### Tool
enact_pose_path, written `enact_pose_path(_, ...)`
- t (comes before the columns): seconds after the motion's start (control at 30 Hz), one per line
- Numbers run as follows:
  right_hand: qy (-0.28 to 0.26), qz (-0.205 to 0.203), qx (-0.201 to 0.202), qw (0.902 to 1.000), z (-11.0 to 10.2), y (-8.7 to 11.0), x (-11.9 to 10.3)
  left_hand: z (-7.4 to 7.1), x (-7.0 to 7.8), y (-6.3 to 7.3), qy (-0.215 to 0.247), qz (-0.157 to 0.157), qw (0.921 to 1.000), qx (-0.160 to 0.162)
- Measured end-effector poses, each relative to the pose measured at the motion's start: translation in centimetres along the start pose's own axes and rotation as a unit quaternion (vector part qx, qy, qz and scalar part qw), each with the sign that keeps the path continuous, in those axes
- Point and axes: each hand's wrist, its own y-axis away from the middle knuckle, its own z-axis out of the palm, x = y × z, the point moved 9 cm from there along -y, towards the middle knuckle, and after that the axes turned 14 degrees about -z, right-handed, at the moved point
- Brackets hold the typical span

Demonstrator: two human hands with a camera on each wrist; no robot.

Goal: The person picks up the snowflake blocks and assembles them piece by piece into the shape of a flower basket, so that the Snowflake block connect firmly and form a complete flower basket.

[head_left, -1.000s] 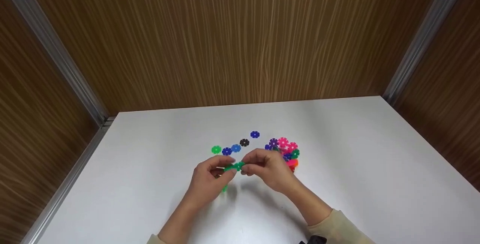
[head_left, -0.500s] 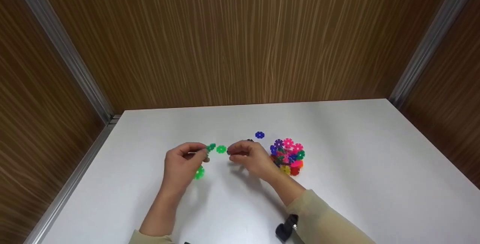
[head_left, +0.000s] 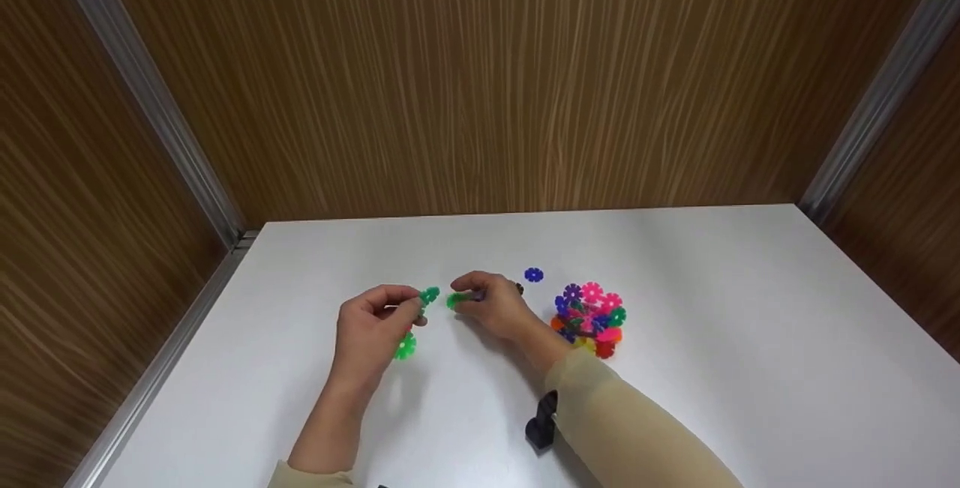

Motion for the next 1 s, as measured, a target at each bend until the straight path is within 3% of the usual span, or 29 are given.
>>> enact_pose_path(0.37,0.068,-0.058,-0.057,0.9944,0.5,0.2,-0.7,0.4,-0.2,0.0,-0.002,0.001,1.0000,-0.004)
enact_pose_path(0.6,0.076,-0.076,-0.083,0.9907,1.0,1.9,-2.6,1.0,-0.4,0.1,-0.014,-0.007,0.9998,-0.016)
enact_pose_path(0.7,0.051,-0.068,-0.080,0.9932,0.4,3.2,-3.5,1.4,-0.4,0.2,-0.018,-0.007,0.9996,-0.021)
enact_pose_path(0.83,-0.046,-0.047,-0.056,0.9963,-1.3,5.2,-4.7,2.4,-0.7,0.4,-0.024,-0.008,0.9991,-0.035)
enact_pose_path(1.0,-0.157,-0.023,-0.010,0.9873,-4.2,8.3,-5.2,4.2,-1.4,1.0,-0.043,-0.012,0.9973,-0.058)
